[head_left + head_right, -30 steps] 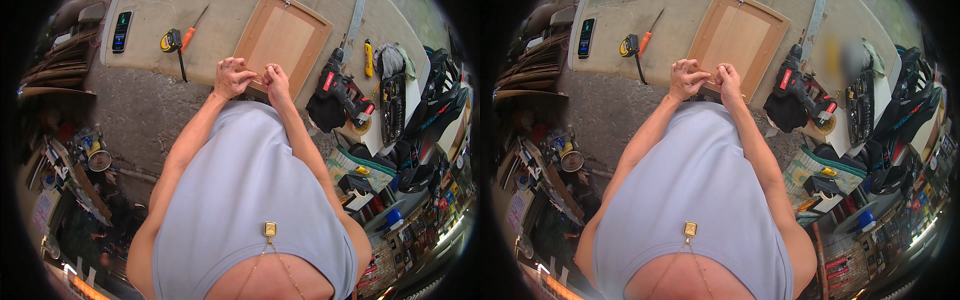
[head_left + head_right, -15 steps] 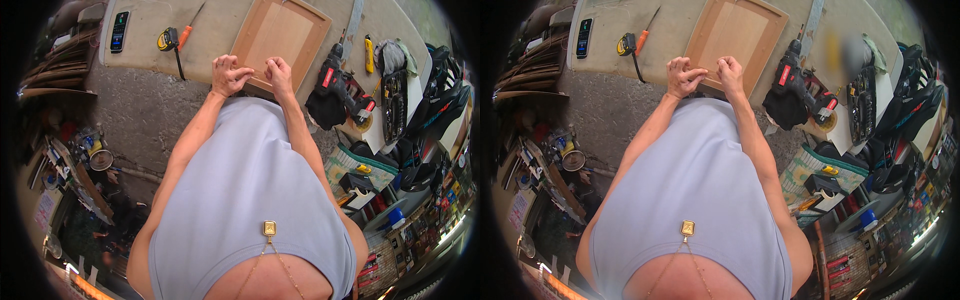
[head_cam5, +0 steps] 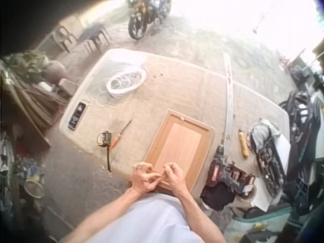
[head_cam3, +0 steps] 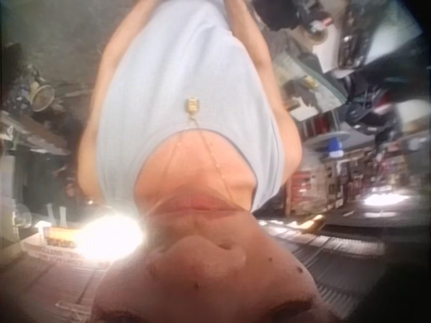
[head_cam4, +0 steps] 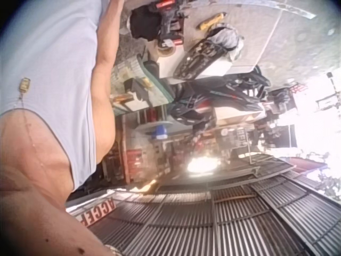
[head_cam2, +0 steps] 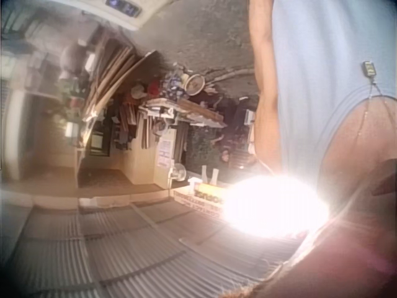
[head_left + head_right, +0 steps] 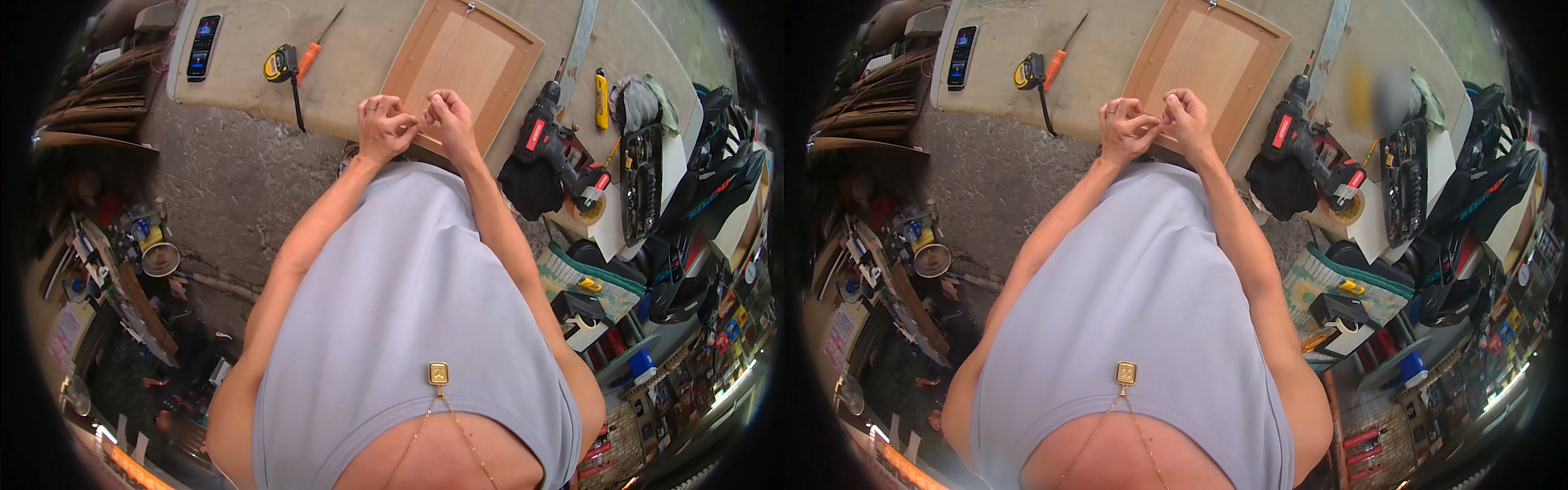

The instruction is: The person measures and marks a wooden picture frame, then uses a power drill to screw in metal eyelets. They attach a white string to the eyelets and tie a knot to create a hanging loop.

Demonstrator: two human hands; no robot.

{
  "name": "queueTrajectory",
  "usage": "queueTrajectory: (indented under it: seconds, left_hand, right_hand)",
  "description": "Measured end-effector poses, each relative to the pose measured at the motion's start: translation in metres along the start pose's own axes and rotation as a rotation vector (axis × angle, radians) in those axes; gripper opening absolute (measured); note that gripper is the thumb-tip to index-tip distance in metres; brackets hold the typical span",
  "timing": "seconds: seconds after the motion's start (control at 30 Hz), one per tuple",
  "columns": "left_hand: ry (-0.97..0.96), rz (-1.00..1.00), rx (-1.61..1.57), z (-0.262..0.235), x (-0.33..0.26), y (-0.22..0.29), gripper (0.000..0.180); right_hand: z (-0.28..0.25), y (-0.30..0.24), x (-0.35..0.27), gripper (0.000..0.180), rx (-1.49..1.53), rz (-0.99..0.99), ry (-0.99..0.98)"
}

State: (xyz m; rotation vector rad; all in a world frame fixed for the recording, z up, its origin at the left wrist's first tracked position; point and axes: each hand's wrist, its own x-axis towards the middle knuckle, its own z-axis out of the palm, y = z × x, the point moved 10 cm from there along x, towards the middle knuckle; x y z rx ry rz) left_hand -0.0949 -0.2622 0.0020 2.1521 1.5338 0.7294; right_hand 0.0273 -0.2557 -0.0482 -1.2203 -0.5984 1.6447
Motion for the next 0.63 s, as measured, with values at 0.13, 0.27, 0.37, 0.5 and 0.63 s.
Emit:
queueTrajectory:
  seconds: [0.13,0.27,0.37,0.5,0.63]
  left_hand:
    - [0.075,-0.018,0.025,0.005,-0.008,0.001,0.010]
    - [0.085,0.001,-0.011,0.004,-0.007,0.002,0.008]
    - [0.095,-0.008,-0.012,0.001,-0.007,0.003,0.007]
    - [0.081,-0.041,0.023,0.000,-0.008,0.005,0.007]
    - [0.061,-0.066,0.063,-0.001,-0.007,0.007,0.008]
  right_hand:
    - [-0.010,0.021,0.018,0.013,0.177,0.133,0.024]
    - [-0.015,0.030,0.028,0.012,0.136,0.201,0.006]
    - [-0.015,0.027,0.031,0.012,0.048,0.215,0.018]
    - [-0.020,0.029,0.036,0.013,-0.008,0.223,0.013]
    - [-0.026,0.027,0.040,0.013,-0.079,0.176,0.035]
